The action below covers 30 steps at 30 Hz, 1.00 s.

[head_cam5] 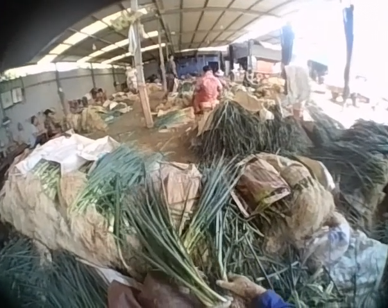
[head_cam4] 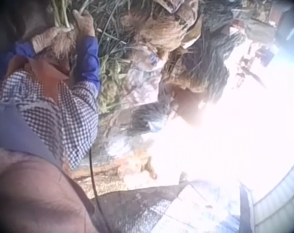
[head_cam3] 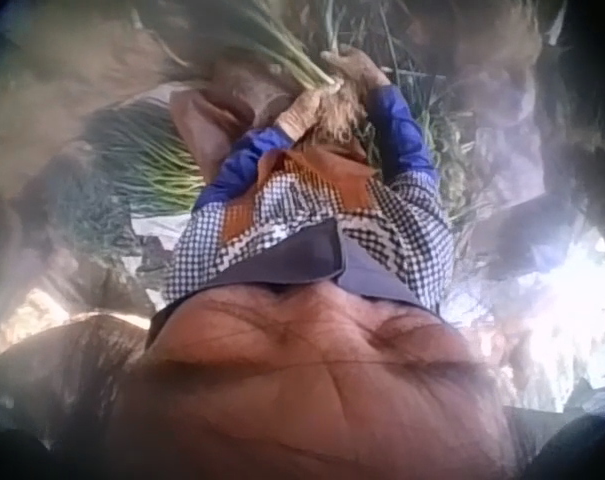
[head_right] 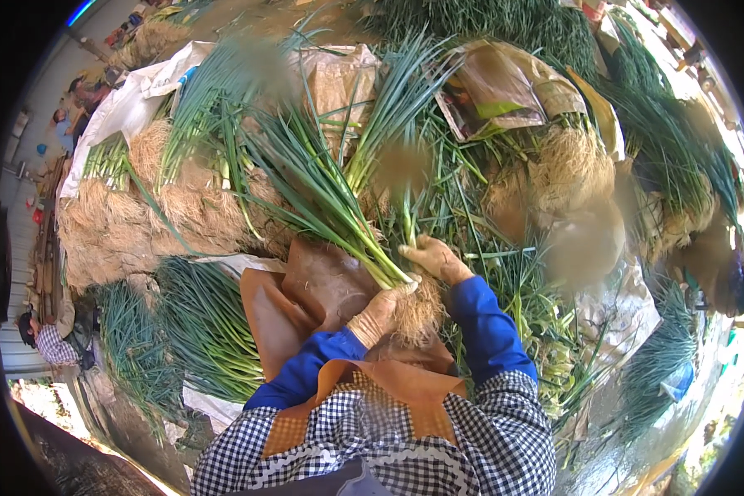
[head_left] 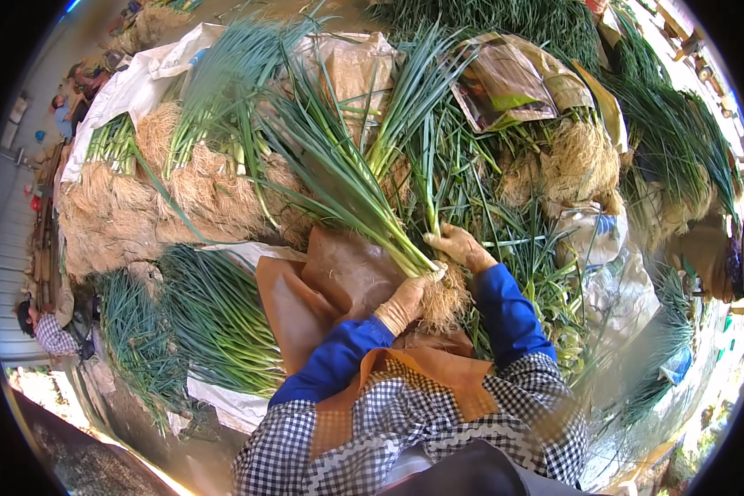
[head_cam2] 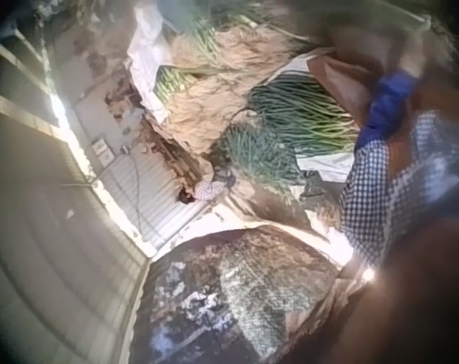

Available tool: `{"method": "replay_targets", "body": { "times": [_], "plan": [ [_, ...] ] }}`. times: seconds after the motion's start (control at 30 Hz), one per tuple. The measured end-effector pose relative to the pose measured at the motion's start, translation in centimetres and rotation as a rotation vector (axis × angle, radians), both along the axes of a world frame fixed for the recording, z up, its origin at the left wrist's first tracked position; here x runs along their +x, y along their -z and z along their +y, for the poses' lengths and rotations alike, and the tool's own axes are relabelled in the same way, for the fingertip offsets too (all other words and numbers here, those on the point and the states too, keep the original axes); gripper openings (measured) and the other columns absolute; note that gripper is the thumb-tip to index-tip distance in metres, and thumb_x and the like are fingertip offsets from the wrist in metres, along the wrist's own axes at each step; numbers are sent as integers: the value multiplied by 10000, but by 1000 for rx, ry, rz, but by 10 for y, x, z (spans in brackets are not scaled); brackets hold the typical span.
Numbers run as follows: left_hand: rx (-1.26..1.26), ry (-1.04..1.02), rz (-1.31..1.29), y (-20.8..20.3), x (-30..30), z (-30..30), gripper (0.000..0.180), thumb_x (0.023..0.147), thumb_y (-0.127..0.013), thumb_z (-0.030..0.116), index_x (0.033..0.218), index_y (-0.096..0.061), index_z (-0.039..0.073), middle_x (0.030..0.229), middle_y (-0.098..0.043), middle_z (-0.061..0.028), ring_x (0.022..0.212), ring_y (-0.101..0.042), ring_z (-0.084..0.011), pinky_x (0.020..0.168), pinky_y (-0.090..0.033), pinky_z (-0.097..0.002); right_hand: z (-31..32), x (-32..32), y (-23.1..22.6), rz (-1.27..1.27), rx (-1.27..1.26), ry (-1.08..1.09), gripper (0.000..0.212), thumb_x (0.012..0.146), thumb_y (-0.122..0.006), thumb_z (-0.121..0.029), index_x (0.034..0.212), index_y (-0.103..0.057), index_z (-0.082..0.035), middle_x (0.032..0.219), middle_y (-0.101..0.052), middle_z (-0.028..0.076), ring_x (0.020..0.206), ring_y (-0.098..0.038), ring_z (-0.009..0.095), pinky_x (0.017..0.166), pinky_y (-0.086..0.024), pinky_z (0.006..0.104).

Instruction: The person sorts green onions by hand, peeling away outer layers and grouping the cleaned plants together on a workspace covered in discarded skins.

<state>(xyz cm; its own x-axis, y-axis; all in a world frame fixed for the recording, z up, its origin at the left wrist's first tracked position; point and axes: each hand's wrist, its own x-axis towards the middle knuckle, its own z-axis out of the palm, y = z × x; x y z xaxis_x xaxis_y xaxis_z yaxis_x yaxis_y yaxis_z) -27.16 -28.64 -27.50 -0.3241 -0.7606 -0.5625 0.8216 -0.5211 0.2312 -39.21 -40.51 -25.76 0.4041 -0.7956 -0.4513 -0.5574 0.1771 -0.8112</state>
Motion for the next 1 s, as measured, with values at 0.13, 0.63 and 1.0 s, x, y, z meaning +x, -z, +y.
{"method": "replay_targets", "body": {
  "times": [0.13,0.63,1.0],
  "plan": [
    [-49,-64,-259,10,-6,3,188,824,-591,70,1004,-576,20,912,-595,-68,834,-585,-187,751,-507,-329,2,32,-1,197,-537,190,379,840,-535,-404,739,-609,-46,702,-611,168,686,-603,325,610,-470,377],
    [-7,-155,374,-21,14,-6,239,867,-525,119,1095,-548,48,930,-595,-91,845,-590,-206,722,-513,-370,29,-65,-5,82,-288,140,533,875,-382,-537,1105,-587,-103,829,-644,110,788,-611,200,709,-455,356],
    [12,-117,424,-19,38,12,280,875,-502,137,1097,-514,-34,1007,-597,-156,873,-603,-244,777,-517,-373,53,49,-2,-775,399,608,391,894,-457,-455,724,-504,-105,556,-461,2,445,-450,136,441,-425,276]
  ]
}}
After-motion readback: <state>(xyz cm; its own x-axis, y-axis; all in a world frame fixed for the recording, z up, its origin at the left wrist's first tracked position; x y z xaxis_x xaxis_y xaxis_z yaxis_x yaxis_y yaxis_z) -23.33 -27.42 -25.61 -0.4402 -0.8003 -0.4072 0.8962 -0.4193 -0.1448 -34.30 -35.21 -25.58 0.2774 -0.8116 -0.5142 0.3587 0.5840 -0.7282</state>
